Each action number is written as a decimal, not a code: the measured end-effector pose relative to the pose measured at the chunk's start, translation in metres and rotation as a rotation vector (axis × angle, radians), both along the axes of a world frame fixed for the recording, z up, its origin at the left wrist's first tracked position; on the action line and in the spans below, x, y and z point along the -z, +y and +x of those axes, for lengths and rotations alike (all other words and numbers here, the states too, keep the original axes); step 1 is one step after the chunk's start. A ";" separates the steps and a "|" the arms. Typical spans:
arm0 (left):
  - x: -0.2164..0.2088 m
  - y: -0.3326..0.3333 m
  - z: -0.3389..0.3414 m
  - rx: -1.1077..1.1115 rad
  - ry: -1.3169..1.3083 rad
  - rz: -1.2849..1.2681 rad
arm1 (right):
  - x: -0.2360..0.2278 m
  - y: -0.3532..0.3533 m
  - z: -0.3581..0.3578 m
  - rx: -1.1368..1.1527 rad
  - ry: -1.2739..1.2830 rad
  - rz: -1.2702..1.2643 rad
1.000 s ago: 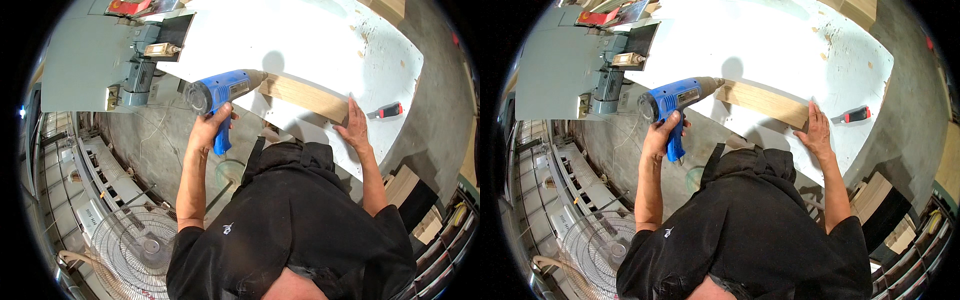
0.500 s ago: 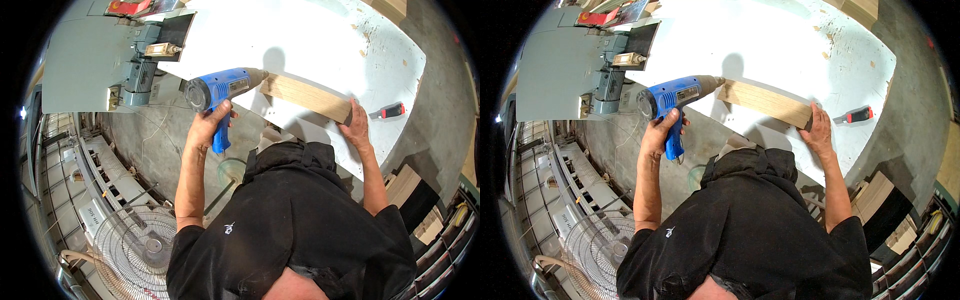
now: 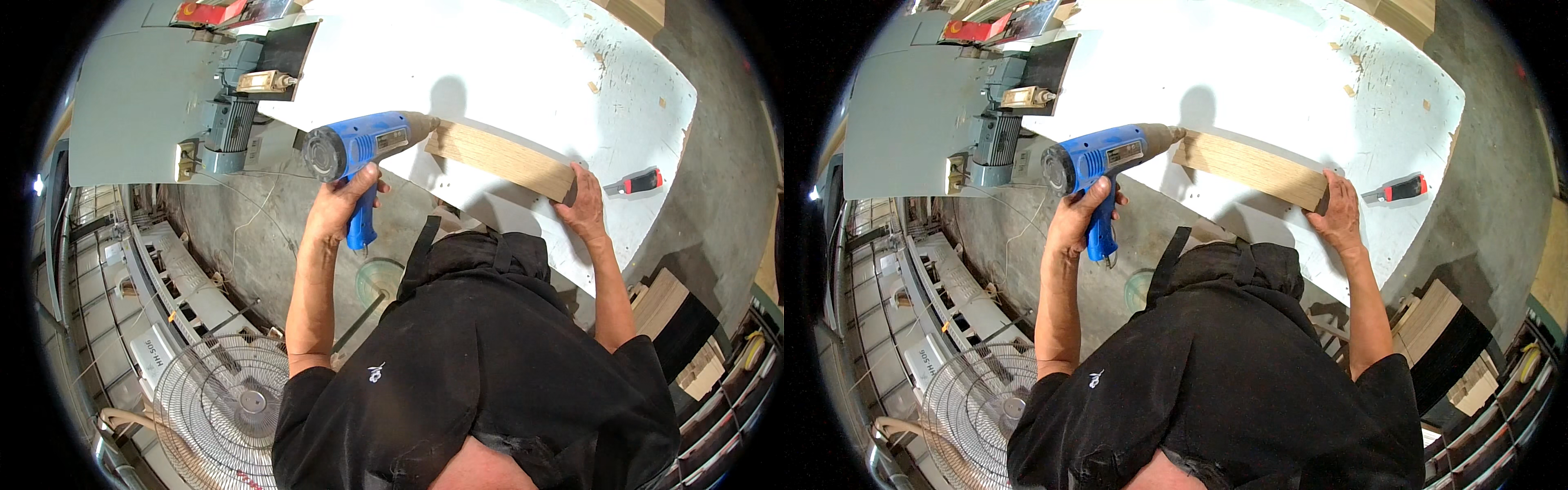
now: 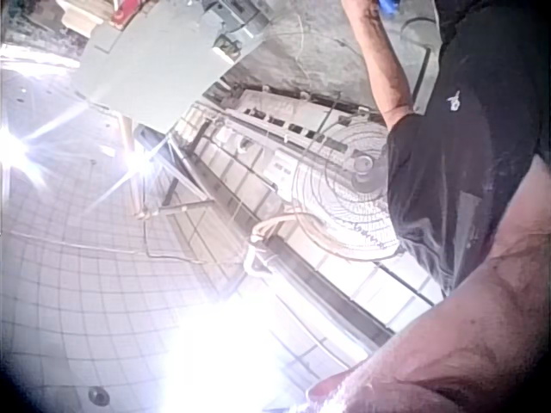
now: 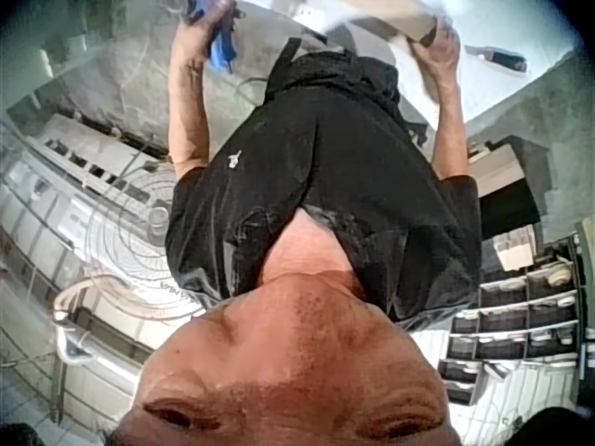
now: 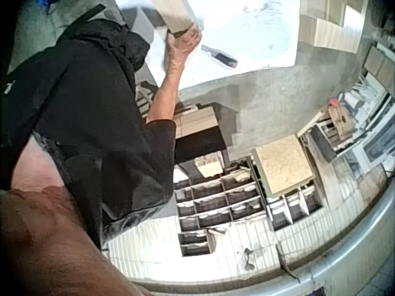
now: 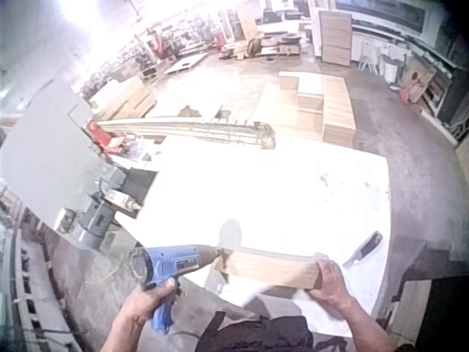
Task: The person applies thin wooden strips to the edge of a wooden block using a heat gun and trims the excess with a utility knife.
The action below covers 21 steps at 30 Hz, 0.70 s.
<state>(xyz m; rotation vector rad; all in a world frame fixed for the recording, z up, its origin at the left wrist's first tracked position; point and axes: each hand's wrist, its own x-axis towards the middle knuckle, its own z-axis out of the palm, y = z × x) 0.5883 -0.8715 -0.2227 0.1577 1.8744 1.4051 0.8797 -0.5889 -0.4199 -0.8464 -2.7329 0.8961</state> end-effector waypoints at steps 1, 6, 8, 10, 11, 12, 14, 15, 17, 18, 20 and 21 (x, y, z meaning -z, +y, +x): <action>-0.001 0.000 0.000 -0.001 -0.016 -0.006 | -0.001 0.000 -0.001 -0.001 0.000 -0.001; -0.001 0.003 0.009 0.010 -0.090 0.003 | -0.002 0.000 -0.001 0.003 0.025 0.008; -0.002 0.005 0.015 0.016 -0.107 -0.001 | -0.001 0.000 -0.001 0.003 0.025 0.012; -0.003 0.005 0.018 0.032 -0.126 -0.013 | -0.002 0.000 -0.001 0.005 0.025 0.017; -0.003 0.005 0.019 0.032 -0.126 -0.013 | -0.002 0.000 -0.001 0.004 0.027 0.014; -0.003 0.004 0.020 0.030 -0.112 -0.009 | -0.002 0.000 -0.001 0.004 0.029 0.010; -0.003 0.001 0.020 0.025 -0.096 -0.007 | -0.003 0.000 -0.002 0.004 0.029 0.005; -0.002 -0.002 0.019 -0.004 -0.088 -0.026 | -0.004 0.000 -0.003 0.007 0.029 0.002; -0.002 -0.007 0.015 -0.034 -0.077 -0.047 | -0.004 0.001 -0.003 0.005 0.038 0.000; -0.003 -0.010 0.013 -0.041 -0.053 -0.051 | -0.003 0.000 -0.003 0.005 0.046 -0.002; -0.003 -0.014 0.013 -0.054 -0.011 -0.066 | 0.001 0.001 -0.005 -0.002 0.053 0.035; -0.005 -0.016 0.014 -0.054 -0.008 -0.069 | 0.002 0.000 -0.008 -0.010 0.061 0.073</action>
